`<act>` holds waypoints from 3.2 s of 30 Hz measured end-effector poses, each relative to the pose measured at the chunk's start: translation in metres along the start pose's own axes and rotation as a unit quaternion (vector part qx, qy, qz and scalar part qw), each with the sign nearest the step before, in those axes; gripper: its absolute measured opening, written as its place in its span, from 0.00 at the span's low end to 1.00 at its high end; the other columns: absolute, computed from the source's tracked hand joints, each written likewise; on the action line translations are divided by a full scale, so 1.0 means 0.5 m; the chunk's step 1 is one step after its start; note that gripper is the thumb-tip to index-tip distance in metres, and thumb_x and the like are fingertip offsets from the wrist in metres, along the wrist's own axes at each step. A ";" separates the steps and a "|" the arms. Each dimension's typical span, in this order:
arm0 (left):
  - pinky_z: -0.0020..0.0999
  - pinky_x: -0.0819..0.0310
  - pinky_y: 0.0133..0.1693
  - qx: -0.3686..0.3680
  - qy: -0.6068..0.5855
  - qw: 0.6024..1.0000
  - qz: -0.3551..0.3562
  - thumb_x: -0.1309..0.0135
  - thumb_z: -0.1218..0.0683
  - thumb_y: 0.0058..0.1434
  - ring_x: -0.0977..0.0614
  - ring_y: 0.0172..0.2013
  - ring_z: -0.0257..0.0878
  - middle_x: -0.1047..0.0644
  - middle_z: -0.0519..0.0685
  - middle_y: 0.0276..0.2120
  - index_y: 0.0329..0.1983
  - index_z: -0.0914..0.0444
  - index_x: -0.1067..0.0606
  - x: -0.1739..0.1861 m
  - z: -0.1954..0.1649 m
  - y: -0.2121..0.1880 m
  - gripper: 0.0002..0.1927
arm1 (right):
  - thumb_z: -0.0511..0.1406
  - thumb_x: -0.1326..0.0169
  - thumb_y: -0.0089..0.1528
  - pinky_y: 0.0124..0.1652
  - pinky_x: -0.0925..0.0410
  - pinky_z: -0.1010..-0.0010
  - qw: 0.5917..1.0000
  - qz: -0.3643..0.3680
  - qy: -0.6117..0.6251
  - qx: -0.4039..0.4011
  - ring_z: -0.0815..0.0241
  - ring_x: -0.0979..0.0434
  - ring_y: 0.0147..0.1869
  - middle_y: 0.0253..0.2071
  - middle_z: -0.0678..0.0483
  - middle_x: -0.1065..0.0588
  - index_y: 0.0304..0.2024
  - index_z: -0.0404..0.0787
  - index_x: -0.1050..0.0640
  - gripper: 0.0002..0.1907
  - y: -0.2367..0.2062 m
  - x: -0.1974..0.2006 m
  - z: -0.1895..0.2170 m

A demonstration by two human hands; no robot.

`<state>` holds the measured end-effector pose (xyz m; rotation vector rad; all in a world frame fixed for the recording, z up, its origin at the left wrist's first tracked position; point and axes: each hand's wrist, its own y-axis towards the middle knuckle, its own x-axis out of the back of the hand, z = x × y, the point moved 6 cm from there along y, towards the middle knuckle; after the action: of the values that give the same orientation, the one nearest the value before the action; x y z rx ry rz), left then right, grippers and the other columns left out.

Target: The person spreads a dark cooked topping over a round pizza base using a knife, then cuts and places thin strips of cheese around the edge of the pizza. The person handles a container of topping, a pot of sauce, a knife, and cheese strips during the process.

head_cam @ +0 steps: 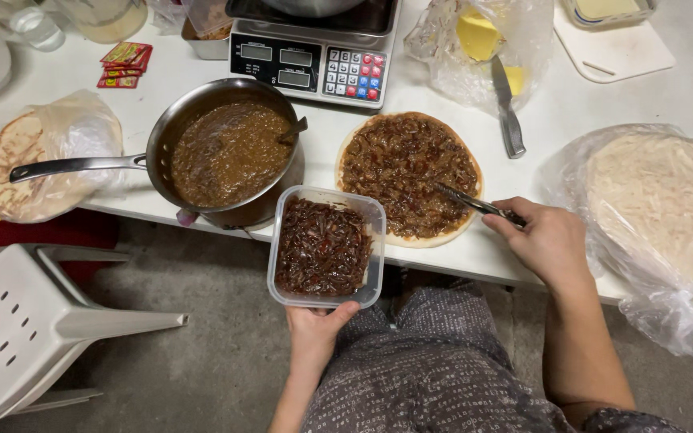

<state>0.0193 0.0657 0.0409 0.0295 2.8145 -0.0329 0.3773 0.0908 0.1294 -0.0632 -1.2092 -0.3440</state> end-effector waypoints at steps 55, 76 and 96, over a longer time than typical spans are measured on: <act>0.42 0.24 0.60 0.016 0.015 1.000 -0.007 0.28 0.61 0.45 0.19 0.55 0.48 0.25 0.61 0.57 0.63 0.72 0.37 0.002 -0.001 -0.007 0.43 | 0.47 0.35 0.56 0.27 0.35 0.66 0.992 0.071 0.094 -0.051 0.58 0.28 0.21 0.18 0.51 0.24 0.44 0.50 0.14 0.16 -0.017 0.043 -0.005; 0.43 0.28 0.63 0.023 0.024 0.999 -0.017 0.28 0.58 0.45 0.23 0.59 0.48 0.30 0.60 0.61 0.67 0.69 0.45 0.003 0.003 -0.007 0.50 | 0.54 0.39 0.58 0.27 0.35 0.65 0.996 0.069 -0.023 -0.047 0.58 0.25 0.21 0.16 0.53 0.24 0.44 0.56 0.14 0.18 -0.014 -0.003 -0.026; 0.41 0.26 0.59 0.042 0.270 0.960 -0.055 0.23 0.51 0.39 0.22 0.57 0.49 0.31 0.61 0.59 0.66 0.71 0.47 0.009 -0.011 -0.009 0.58 | 0.47 0.38 0.55 0.19 0.34 0.67 0.955 0.096 0.086 0.266 0.63 0.25 0.16 0.21 0.57 0.20 0.40 0.48 0.14 0.16 -0.058 0.071 0.207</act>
<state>0.0131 0.0615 0.0448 -0.1159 3.3562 -0.2000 0.2860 0.0791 0.1954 0.3082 -1.0783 0.1522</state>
